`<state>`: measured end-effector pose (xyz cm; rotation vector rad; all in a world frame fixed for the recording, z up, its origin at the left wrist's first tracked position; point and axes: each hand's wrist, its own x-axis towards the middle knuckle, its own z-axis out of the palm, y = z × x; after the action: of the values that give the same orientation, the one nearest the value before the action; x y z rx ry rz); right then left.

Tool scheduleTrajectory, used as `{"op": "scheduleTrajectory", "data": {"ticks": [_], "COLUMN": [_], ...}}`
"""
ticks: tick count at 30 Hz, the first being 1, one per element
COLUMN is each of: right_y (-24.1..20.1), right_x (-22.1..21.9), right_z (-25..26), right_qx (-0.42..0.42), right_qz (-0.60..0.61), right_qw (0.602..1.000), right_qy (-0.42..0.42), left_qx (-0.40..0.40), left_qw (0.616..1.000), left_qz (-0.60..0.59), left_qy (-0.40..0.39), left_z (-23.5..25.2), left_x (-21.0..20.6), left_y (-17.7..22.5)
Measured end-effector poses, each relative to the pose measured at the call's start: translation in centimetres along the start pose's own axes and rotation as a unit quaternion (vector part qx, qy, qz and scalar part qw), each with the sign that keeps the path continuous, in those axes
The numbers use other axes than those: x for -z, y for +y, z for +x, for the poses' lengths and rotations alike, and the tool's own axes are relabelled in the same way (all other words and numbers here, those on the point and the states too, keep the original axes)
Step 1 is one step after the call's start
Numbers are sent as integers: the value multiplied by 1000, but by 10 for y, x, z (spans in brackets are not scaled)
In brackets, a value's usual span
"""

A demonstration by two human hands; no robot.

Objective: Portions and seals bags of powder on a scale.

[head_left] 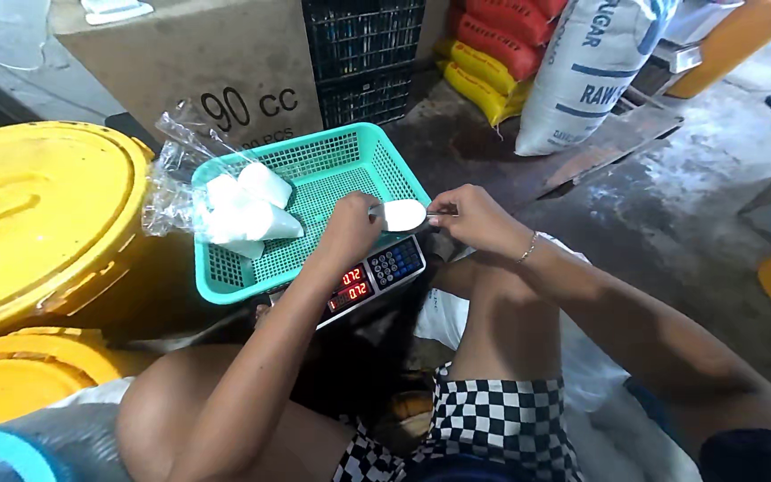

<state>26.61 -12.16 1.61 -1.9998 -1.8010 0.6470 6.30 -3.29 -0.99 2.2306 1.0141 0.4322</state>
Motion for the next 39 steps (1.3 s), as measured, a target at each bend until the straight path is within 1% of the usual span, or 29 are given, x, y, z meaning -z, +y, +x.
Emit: {"op": "scheduleTrajectory", "data": {"ticks": [4,7,11,13,16,18,20,22,25,28,30,32,34,35,37,39], "right_y": [-21,-46,-96,-120,-143,-151,-155,-149,-116,-53,6,69,126,152,192,223], "right_x": [-1,0,8,14,22,27,35,49,82,116,131,131,112,93,44,-5], "right_z": [8,16,24,25,27,27,25,17,-6,-37,-67,-105,-145,-162,-184,-197], "right_qx": [0,-2,7,15,20,25,21,17,7,-27,-81,-180,-295,-352,-465,-513], "right_qz": [-60,-150,-317,-383,-461,-480,-489,-457,-388,-303,-224,-153,-120,-110,-96,-64], "right_qw": [998,988,944,918,879,869,864,885,921,950,965,962,937,920,876,856], "right_qy": [-20,-38,-87,-103,-119,-119,-116,-84,-6,64,109,138,144,135,79,24], "left_qx": [1,-20,-39,-56,-89,-105,-103,-84,-60,-62,-82,-102,-110,-110,-99,-85], "left_qw": [1000,1000,996,991,981,975,974,980,986,988,989,988,987,987,990,993], "left_qz": [-10,-23,-72,-102,-145,-167,-170,-153,-138,-126,-110,-102,-103,-103,-90,-69], "left_qy": [-14,1,36,65,95,104,106,95,69,57,55,60,58,56,50,54], "left_z": [3,4,5,5,7,10,12,15,24,29,30,27,30,32,35,38], "left_x": [0,0,3,2,0,-3,-3,3,7,4,0,-7,-13,-15,-18,-18], "left_y": [5,4,1,0,-2,-6,-7,-2,0,6,13,20,24,25,26,29]}}
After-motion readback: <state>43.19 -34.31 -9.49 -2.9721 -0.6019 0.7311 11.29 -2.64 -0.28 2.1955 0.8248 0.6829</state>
